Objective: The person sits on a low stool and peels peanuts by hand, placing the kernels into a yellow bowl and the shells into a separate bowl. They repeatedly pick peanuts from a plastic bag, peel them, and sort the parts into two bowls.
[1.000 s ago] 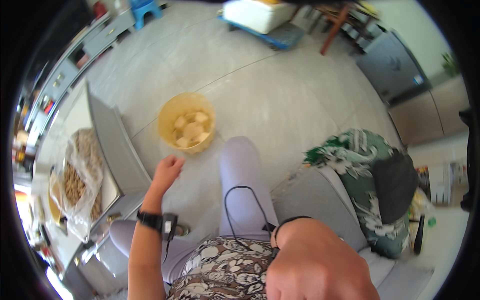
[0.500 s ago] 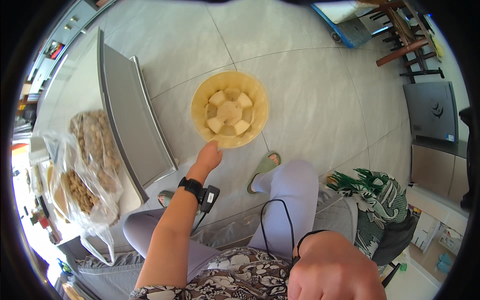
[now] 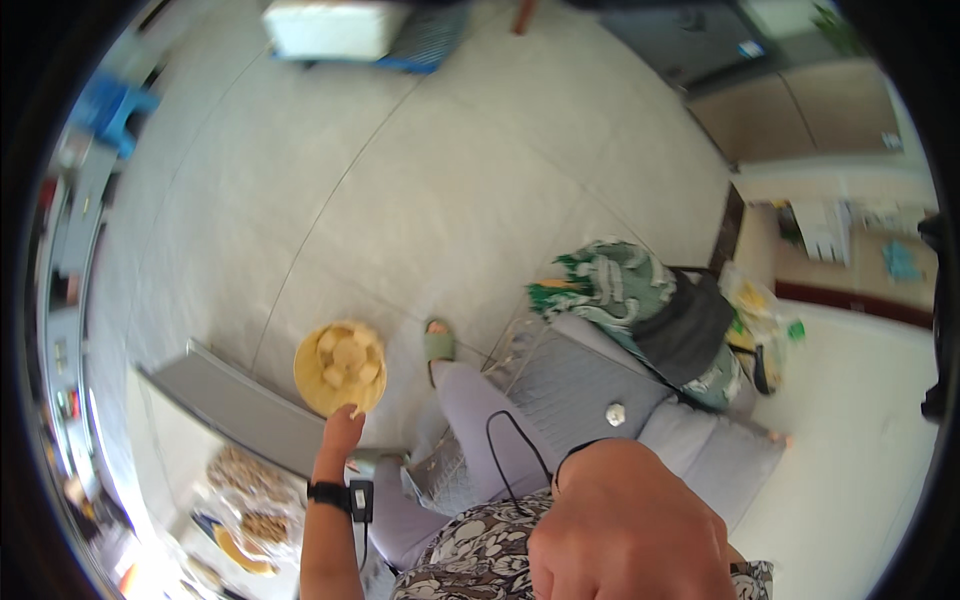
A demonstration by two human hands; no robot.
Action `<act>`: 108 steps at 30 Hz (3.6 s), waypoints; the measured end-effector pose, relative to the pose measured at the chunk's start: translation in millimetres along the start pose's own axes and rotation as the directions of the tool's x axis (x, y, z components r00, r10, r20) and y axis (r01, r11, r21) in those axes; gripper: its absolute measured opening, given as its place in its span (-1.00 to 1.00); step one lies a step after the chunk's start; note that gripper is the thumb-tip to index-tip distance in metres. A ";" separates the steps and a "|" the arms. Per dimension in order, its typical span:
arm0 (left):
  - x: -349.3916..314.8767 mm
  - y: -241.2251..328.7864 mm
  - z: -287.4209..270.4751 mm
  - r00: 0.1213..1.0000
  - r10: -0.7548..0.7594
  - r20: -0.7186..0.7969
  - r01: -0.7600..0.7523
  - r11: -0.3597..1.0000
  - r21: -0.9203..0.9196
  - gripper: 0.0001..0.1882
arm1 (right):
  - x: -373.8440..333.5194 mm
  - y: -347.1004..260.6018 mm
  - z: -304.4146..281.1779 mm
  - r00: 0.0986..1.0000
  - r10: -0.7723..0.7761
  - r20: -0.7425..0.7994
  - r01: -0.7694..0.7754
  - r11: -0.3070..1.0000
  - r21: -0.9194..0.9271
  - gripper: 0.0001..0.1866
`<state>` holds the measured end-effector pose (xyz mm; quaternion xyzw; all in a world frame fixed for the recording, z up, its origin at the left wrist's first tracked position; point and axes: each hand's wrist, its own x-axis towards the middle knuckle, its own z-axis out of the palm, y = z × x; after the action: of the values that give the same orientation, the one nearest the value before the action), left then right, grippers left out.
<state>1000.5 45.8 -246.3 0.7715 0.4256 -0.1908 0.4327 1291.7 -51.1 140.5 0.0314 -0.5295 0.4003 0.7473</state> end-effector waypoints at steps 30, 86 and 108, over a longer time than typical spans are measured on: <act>164.8 260.9 -515.0 0.857 0.148 -0.493 -0.196 0.979 -0.047 -0.90 | 282.7 116.0 -406.7 0.228 0.596 -0.770 -0.739 0.621 0.261 -0.51; 584.4 278.5 -982.2 0.869 0.178 -0.462 -0.167 0.984 0.065 -0.75 | 535.0 424.6 -937.6 0.363 0.480 -0.798 -0.833 -0.216 -0.509 -0.79; 279.2 193.8 -682.9 0.858 -0.090 -0.505 0.014 0.988 -0.152 -0.73 | 401.9 337.7 -596.8 0.287 0.758 -0.585 -0.861 -0.063 -0.504 -0.79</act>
<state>1267.0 698.9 44.0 0.7495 0.5584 0.0399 0.3534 1583.5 685.8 80.4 -0.6332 -0.5035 0.4948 0.3173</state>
